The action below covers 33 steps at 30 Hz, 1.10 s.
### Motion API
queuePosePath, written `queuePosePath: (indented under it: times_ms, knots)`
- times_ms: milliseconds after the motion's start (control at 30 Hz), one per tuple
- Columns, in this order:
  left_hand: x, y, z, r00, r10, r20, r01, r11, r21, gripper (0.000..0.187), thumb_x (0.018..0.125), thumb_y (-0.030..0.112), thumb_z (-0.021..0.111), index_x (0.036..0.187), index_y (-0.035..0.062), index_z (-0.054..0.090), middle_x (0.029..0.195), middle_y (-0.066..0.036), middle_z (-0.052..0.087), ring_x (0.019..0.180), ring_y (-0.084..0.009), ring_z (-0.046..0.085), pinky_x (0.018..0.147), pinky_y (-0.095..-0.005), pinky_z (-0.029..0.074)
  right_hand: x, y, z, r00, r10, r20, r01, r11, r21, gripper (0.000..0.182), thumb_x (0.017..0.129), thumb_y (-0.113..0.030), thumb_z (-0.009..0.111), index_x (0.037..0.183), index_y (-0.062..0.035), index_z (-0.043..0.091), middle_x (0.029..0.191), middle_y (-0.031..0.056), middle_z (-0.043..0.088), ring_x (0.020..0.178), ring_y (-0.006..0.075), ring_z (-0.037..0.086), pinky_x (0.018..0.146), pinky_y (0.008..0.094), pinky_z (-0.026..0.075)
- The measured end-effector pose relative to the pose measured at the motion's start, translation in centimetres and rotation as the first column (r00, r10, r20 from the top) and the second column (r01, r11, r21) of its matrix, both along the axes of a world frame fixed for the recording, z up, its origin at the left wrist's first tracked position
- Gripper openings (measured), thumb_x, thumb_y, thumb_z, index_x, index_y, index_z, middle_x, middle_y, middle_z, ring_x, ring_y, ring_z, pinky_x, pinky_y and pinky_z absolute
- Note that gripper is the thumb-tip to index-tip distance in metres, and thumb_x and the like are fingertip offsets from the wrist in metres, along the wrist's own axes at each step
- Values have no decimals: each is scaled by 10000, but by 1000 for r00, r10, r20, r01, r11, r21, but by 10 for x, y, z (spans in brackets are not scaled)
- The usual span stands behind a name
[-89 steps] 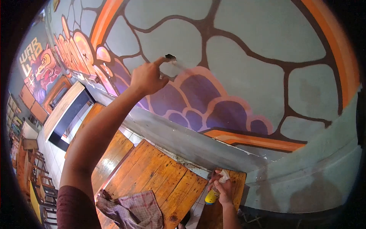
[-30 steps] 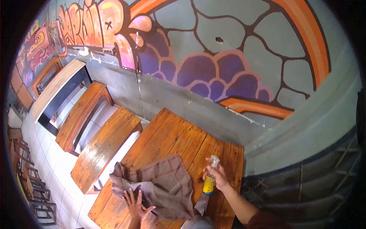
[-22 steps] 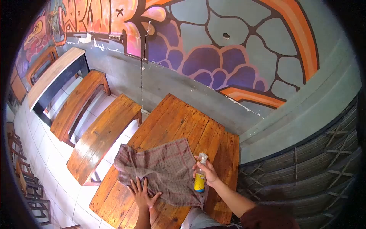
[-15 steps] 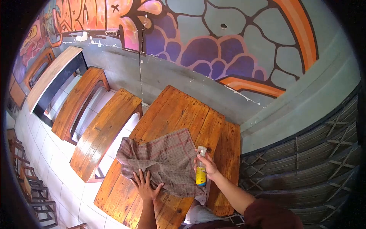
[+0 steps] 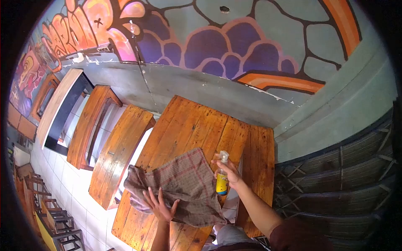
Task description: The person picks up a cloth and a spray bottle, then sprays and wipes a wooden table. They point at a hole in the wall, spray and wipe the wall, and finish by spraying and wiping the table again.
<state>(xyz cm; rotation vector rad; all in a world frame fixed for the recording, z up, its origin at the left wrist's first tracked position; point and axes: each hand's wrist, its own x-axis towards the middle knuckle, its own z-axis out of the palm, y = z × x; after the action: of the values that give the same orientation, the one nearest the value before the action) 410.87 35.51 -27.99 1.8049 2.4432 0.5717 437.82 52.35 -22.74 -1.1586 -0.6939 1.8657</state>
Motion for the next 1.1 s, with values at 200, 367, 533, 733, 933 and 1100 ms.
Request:
queuePosePath:
  times_ms: [200, 367, 533, 733, 933, 1100]
  knots:
    - [16, 62, -22, 991, -130, -16, 116, 931, -345, 1079, 648, 820, 576, 1503, 213, 321, 1595, -171, 109, 1446, -472, -16, 1128, -638, -30, 30, 29, -39, 997, 75, -28, -73, 996, 49, 425, 889, -193, 659, 1261, -68, 494, 976, 61, 619, 645, 182, 624, 624, 345, 513]
    - [17, 72, -27, 995, -95, -26, 78, 923, -376, 1083, 622, 771, 638, 1504, 230, 315, 1599, -172, 86, 1450, -463, -14, 1139, -618, -32, 47, 54, -28, 998, 51, -37, -49, 997, 53, 321, 899, -194, 647, 1171, -65, 537, 977, 65, 617, 658, 176, 623, 632, 335, 518]
    - [17, 72, -26, 994, -102, -48, 75, 918, -390, 1123, 549, 657, 733, 1500, 234, 312, 1595, -171, 117, 1452, -460, 5, 1143, -616, -17, 63, 65, -68, 993, 118, -3, -118, 993, 16, 295, 894, -195, 652, 1135, -61, 546, 972, 49, 609, 665, 156, 616, 632, 331, 515]
    - [4, 90, -30, 993, -80, -82, 47, 936, -350, 1102, 607, 768, 609, 1509, 218, 297, 1593, -175, 130, 1450, -462, 24, 1138, -619, -12, 73, 89, -63, 997, 73, -33, -69, 992, 106, 215, 826, -79, 702, 963, -89, 537, 902, 35, 599, 707, 149, 607, 654, 321, 503]
    - [17, 234, -23, 978, 123, -171, -168, 944, -283, 996, 717, 722, 598, 1517, 223, 275, 1609, -116, 102, 1458, -436, 7, 1131, -632, 3, 124, 77, -45, 997, -3, -81, 7, 999, 54, 206, 836, -81, 675, 980, -87, 527, 914, 59, 607, 679, 169, 611, 660, 335, 508]
    - [181, 281, -16, 920, -385, 77, 392, 890, -233, 1025, 671, 738, 644, 1503, 248, 300, 1596, -116, 153, 1460, -416, 45, 1122, -660, 49, 167, 54, -46, 990, -142, -4, 141, 983, 120, 391, 837, -87, 643, 1199, -66, 494, 992, 117, 577, 708, 193, 606, 661, 350, 520]
